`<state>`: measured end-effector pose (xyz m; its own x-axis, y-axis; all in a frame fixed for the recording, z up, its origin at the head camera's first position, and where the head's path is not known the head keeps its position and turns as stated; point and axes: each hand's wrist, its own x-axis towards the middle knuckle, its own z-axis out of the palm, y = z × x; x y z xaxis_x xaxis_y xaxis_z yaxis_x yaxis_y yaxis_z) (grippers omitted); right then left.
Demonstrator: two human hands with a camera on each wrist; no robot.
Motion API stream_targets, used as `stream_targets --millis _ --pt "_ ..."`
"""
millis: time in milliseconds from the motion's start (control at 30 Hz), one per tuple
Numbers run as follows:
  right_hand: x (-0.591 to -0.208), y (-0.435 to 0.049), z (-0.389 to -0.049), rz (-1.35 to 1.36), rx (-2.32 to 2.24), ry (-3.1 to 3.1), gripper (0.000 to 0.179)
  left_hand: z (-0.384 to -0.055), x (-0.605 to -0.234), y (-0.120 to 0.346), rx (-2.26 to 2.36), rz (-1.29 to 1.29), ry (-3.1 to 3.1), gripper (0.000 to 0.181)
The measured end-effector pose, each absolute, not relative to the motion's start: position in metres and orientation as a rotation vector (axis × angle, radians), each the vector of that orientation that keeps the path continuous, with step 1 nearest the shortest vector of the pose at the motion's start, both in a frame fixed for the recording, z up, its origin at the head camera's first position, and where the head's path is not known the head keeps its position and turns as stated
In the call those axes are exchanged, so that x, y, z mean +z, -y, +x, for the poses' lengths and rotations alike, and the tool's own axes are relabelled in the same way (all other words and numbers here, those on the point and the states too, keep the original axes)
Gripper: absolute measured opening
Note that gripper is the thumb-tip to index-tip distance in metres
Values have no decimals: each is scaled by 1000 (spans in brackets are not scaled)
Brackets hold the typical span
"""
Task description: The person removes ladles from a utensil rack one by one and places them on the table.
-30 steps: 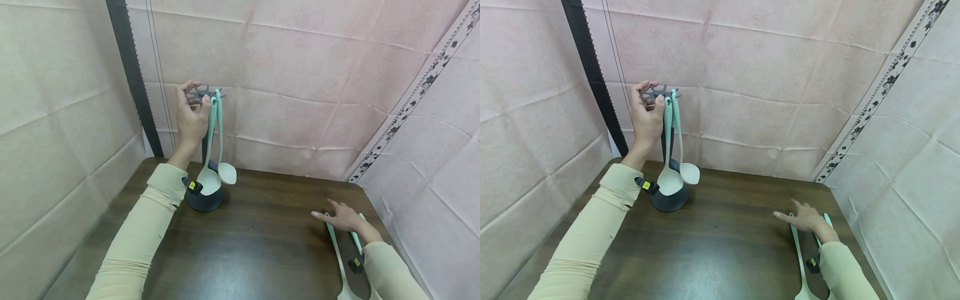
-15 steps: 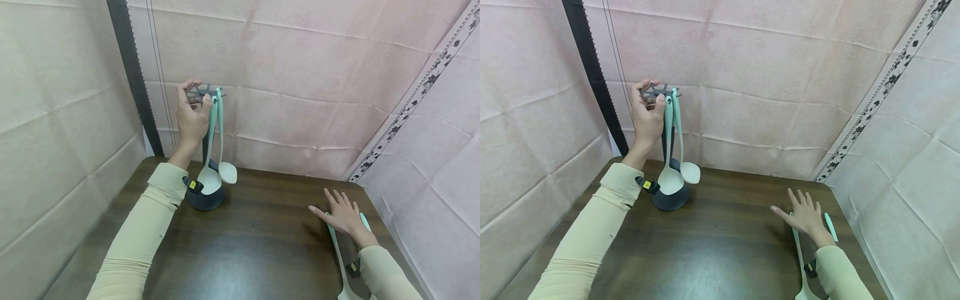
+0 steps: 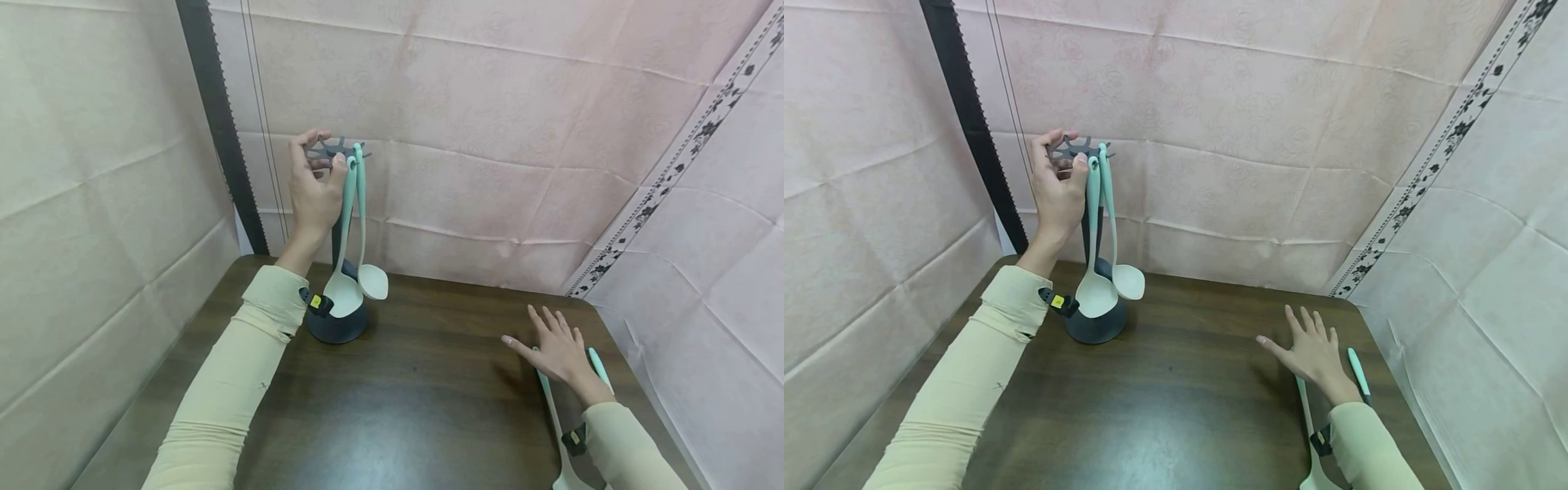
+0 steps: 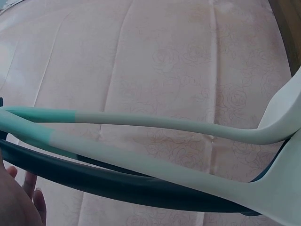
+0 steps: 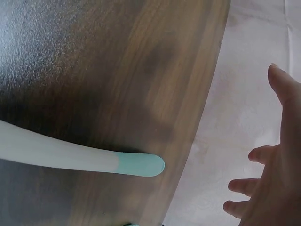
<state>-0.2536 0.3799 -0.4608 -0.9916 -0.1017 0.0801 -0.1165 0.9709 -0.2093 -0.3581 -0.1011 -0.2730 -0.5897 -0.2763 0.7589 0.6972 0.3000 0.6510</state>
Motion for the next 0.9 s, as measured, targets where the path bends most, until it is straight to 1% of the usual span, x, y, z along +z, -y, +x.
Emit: stream_targets --millis 400,667,900 --pt "-454 -368 -251 201 367 3003 107 -359 -272 95 -1480 -386 1671 64" --pt "-431 -350 -254 241 396 2973 106 -360 -273 95 -1474 -403 1658 62" --pt "-414 -329 -264 273 419 2933 107 -359 -273 95 -1500 -404 1630 62"
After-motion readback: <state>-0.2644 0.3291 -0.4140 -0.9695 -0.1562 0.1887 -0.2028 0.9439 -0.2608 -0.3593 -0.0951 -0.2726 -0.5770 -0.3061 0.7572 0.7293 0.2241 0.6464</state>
